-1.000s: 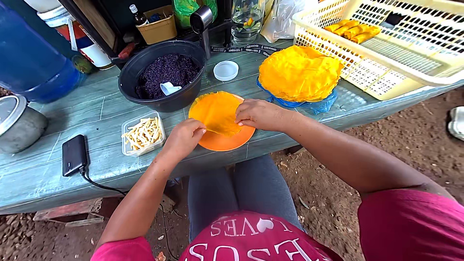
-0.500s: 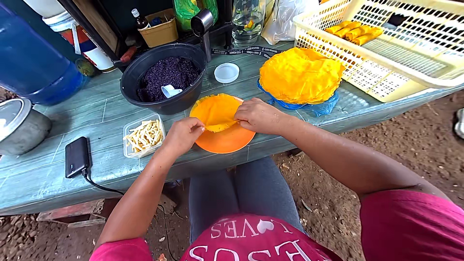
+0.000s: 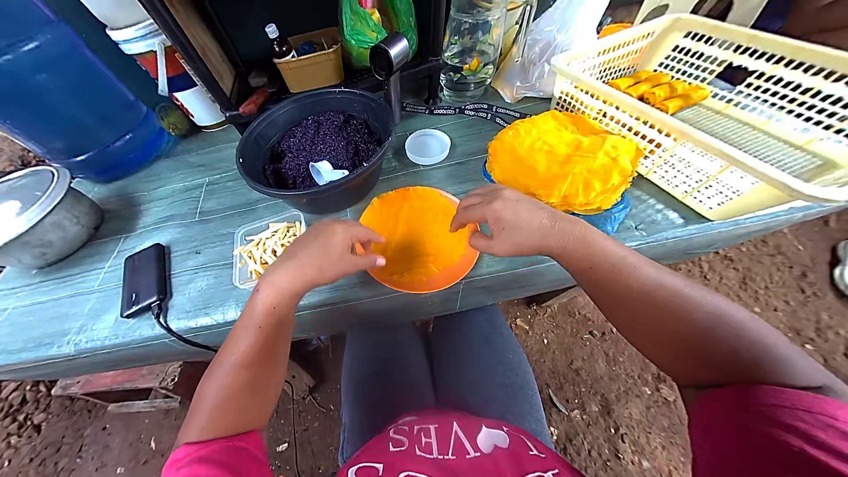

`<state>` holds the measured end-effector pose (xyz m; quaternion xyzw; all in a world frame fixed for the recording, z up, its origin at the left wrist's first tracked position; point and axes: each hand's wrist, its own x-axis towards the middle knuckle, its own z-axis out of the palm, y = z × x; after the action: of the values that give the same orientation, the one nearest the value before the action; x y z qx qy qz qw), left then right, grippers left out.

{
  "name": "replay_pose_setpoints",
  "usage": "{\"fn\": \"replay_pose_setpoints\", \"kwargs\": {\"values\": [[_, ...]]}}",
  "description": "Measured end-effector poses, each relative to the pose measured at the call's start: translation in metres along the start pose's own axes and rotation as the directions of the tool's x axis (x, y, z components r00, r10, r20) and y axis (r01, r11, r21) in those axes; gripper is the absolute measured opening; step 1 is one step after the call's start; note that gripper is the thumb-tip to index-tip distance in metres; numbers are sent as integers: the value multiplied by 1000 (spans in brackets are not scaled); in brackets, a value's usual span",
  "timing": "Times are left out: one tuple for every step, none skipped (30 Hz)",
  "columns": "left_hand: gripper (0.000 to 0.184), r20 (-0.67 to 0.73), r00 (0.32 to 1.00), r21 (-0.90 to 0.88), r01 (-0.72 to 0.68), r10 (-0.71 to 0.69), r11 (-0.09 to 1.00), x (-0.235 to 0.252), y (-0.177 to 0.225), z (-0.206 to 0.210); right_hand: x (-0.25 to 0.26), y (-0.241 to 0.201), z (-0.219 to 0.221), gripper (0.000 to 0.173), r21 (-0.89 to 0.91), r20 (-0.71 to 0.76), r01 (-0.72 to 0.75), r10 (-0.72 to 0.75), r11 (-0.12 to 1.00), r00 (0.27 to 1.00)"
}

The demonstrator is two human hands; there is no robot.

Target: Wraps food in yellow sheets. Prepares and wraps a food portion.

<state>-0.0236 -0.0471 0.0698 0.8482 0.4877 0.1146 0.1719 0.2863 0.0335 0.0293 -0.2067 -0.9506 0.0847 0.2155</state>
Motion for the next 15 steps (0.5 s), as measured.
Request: {"fn": "replay_pose_setpoints", "kwargs": {"values": [[28, -75, 997, -20, 36, -37, 999, 5, 0, -10, 11, 0, -5, 19, 34, -63, -24, 26, 999, 998], [28, -175, 981, -49, 72, -80, 996, 11, 0, -19, 24, -2, -9, 19, 52, -130, -48, 55, 997, 990], [29, -297, 947, -92, 103, -126, 990, 17, -1, -29, 41, -4, -12, 19, 61, -186, -72, 82, 996, 979], [29, -454, 878, -149, 92, -151, 984, 22, -6, -38, 59, -6, -15, 20, 71, -226, -99, 112, 993, 968], [30, -617, 769, -216, 36, -165, 976, 26, -12, -47, 80, -10, -18, 20, 87, -243, -127, 145, 988, 959], [29, -768, 619, -269, -78, -165, 960, 30, -18, -54, 102, -13, -20, 21, 108, -236, -151, 172, 983, 956], [24, -885, 438, -281, -231, -158, 932, 34, -23, -59, 124, -16, -20, 22, 130, -203, -175, 199, 976, 959], [17, -953, 255, -255, -379, -165, 890, 40, -26, -63, 148, -19, -20, 23, 135, -137, -208, 226, 969, 964], [12, -979, 104, -205, -480, -176, 853, 45, -27, -64, 171, -20, -19, 27, 119, -50, -247, 254, 962, 966], [9, -986, 12, -148, -536, -168, 831, 49, -25, -61, 192, -21, -16, 32, 85, 52, -296, 292, 951, 955], [9, -992, -16, -93, -552, -122, 829, 53, -24, -52, 211, -22, -12, 39, 36, 152, -345, 337, 938, 929], [10, -999, 4, -32, -545, -36, 838, 56, -21, -40, 228, -22, -8, 44, -27, 249, -373, 368, 927, 896], [12, -995, 59, 35, -537, 79, 843, 58, -18, -25, 241, -23, -4, 42, -99, 341, -376, 387, 921, 857], [20, -967, 130, 114, -548, 219, 829, 60, -12, -10, 250, -25, -1, 33, -166, 410, -353, 391, 921, 824], [25, -911, 194, 194, -578, 365, 792, 63, -7, 3, 257, -25, 1, 26, -209, 456, -322, 383, 923, 803]]}}
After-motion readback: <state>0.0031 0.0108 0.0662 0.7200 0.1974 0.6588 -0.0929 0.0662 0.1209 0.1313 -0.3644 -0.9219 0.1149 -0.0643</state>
